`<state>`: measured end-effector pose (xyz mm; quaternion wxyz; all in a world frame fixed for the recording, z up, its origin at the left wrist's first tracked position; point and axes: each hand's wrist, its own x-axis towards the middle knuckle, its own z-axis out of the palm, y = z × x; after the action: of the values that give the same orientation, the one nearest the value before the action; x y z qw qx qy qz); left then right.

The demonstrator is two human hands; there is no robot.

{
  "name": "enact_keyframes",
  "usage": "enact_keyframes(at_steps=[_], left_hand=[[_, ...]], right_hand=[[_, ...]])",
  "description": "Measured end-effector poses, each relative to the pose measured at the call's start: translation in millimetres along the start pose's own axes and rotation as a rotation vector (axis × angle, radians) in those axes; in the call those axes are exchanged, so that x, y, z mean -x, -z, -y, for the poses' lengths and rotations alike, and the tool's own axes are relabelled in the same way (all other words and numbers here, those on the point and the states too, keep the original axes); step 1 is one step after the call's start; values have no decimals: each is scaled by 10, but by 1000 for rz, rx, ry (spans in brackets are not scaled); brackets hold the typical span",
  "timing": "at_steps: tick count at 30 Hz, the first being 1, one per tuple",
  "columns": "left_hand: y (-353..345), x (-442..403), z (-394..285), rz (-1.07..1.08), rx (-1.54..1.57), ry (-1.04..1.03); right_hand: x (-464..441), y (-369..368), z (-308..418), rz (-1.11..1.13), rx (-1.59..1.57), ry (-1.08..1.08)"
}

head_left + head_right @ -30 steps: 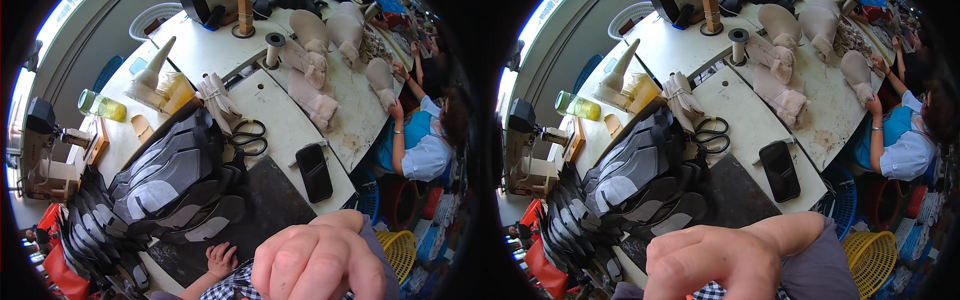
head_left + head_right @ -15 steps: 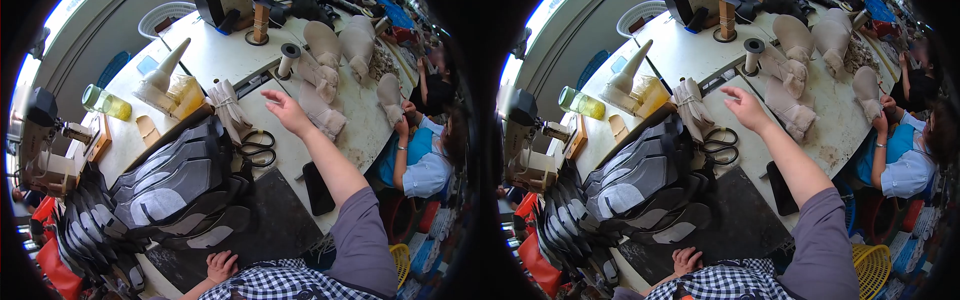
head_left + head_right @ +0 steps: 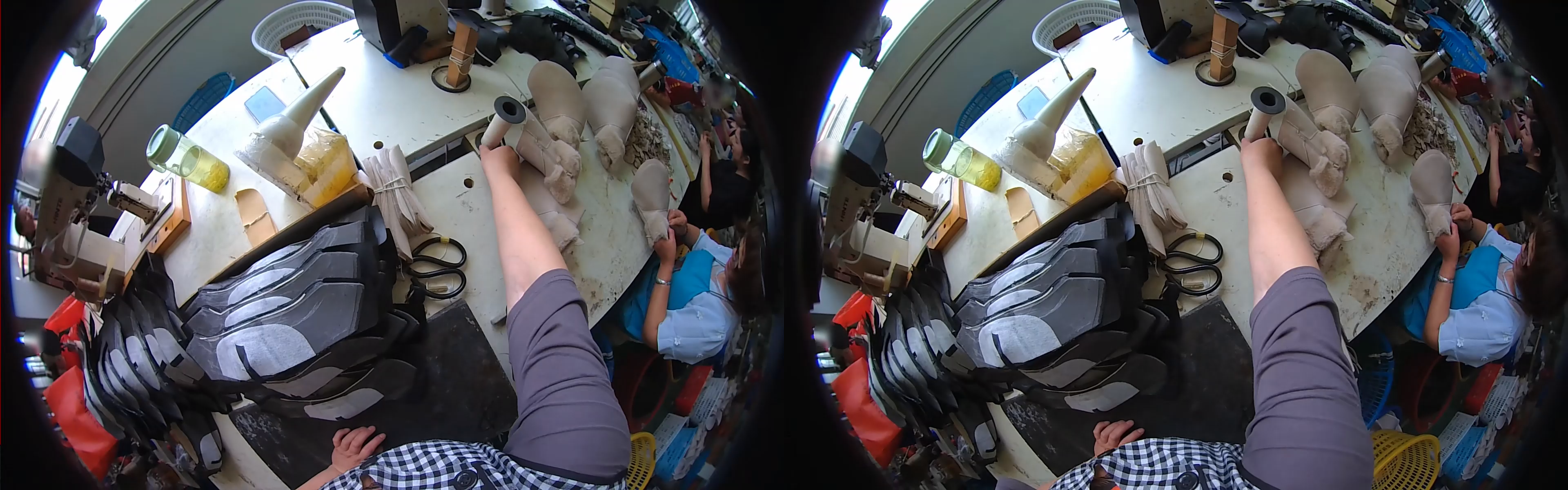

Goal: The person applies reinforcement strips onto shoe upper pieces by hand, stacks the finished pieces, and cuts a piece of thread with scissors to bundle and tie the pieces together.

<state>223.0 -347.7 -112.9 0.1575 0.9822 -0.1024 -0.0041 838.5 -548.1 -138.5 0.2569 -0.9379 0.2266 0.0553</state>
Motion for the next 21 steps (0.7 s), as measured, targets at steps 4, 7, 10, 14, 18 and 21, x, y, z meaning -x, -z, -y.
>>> enact_keyframes(at_steps=[4,7,10,14,18,21], left_hand=[[-17,39,14,9,-14,5],[-20,41,-17,25,37,36],[-3,28,-34,33,74,55],[25,1,-12,10,63,27],[-18,33,10,-3,105,11],[-8,16,18,-20,104,0]], right_hand=[[-100,-60,-31,-8,-13,-32],[-211,-88,-174,-22,-51,44],[-180,-142,-293,-198,-209,163],[155,117,-328,8,-908,88],[648,509,-733,674,-945,-54],[1456,791,-910,827,-1104,-158]])
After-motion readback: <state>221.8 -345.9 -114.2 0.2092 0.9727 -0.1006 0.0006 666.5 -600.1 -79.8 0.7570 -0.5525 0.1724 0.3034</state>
